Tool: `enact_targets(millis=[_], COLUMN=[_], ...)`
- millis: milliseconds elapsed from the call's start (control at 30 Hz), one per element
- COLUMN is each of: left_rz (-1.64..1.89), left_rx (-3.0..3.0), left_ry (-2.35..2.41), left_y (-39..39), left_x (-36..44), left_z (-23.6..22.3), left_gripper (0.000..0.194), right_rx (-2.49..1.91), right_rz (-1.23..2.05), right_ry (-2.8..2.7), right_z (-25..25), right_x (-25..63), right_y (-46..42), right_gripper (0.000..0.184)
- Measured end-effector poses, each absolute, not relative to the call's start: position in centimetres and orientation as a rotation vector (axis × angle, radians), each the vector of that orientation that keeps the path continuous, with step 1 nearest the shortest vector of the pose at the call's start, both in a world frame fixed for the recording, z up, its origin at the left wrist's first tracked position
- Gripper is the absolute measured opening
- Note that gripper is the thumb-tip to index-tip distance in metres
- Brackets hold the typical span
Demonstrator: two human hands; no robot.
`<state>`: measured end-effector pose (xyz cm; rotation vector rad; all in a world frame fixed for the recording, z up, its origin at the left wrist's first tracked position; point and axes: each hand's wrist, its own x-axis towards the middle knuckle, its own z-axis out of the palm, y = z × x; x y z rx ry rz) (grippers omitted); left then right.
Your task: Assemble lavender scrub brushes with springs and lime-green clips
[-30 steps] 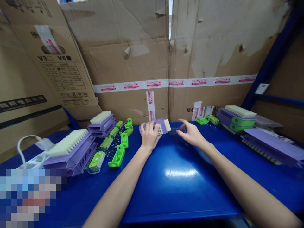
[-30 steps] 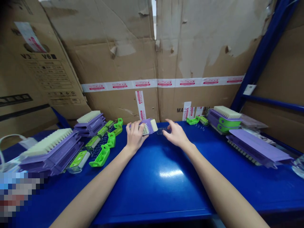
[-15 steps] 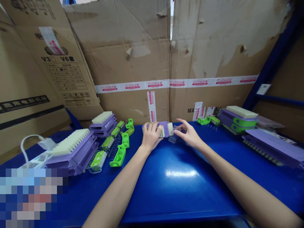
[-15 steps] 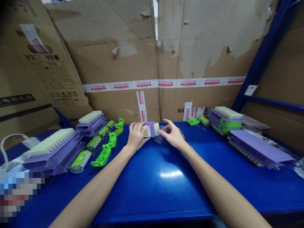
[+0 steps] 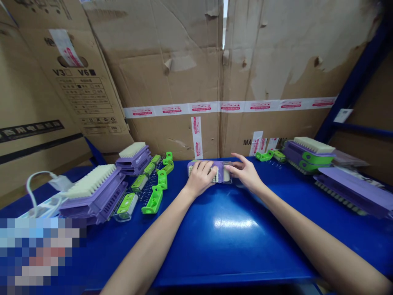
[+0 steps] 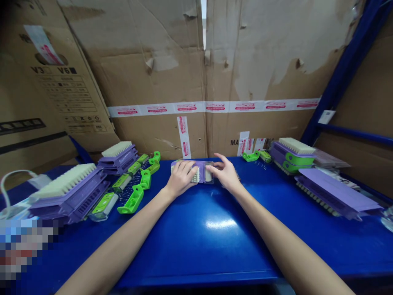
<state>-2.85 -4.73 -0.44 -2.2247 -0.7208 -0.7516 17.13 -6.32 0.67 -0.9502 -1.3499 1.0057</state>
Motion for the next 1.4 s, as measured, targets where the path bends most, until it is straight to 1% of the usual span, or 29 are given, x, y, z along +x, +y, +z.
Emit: enact_targets(millis=[233, 400, 467, 600, 733, 900, 1033, 1133, 1300, 1400], left_rz=[-0.718, -0.715, -0.732, -0.788, -0.824, -0.766, -0.751, -0.772, -0.825, -0.845], left_rx=[-2.275, -2.309, -2.319, -2.328, -2.275, -2.251, -2.247, -2.266, -2.300, -2.273], left_ry=[-0.723, -0.820, -0.823, -0.823, -0.875, -0.842, -0.855, -0.867, -0.867, -0.848], left_y=[-5.0, -5.2, -5.2, -5.3, -5.4, -5.3, -5.3, -5.5, -5.9, -5.9], left_x=[-3.0, -2.9, -2.9, -2.3, -1.6, -1.4, -1.6, -1.5, -1.4, -1.2], left_z=[-0.3, -0.4, -0.5, -0.5, -0.4, -0.6, -0.6, -0.4, -0.2, -0.3], left_gripper=[0.035, 0.034, 0.036, 0.040, 0.040, 0.043, 0.046, 0.044, 0.043, 0.044], right_rx=[-0.933, -1.006, -1.000, -0.990, -1.016, -1.076, -1.095, -1.131, -1.247, -1.255], right_rz=[0.969, 0.748, 0.757, 0.875, 0.814, 0.770, 0.742, 0.623, 0.292, 0.273], right_ry=[-1.451, -1.505, -1.495, -1.428, -1.409, -1.412, -1.413, -1.474, -1.596, -1.596], right_z=[0.7, 0.9, 0.9, 0.5, -0.3, -1.3, -1.3, -0.8, 0.0, 0.2], right_x=[17.1, 16.6, 16.5, 16.0, 15.4, 15.7, 16.0, 15.9, 15.9, 15.9], right_y=[-6.4, -6.8, -6.8, -6.4, -6.0, -5.4, -5.3, -5.9, -7.1, -7.2], right_gripper=[0.069, 0.057, 0.058, 0.062, 0.065, 0.059, 0.058, 0.053, 0.041, 0.040])
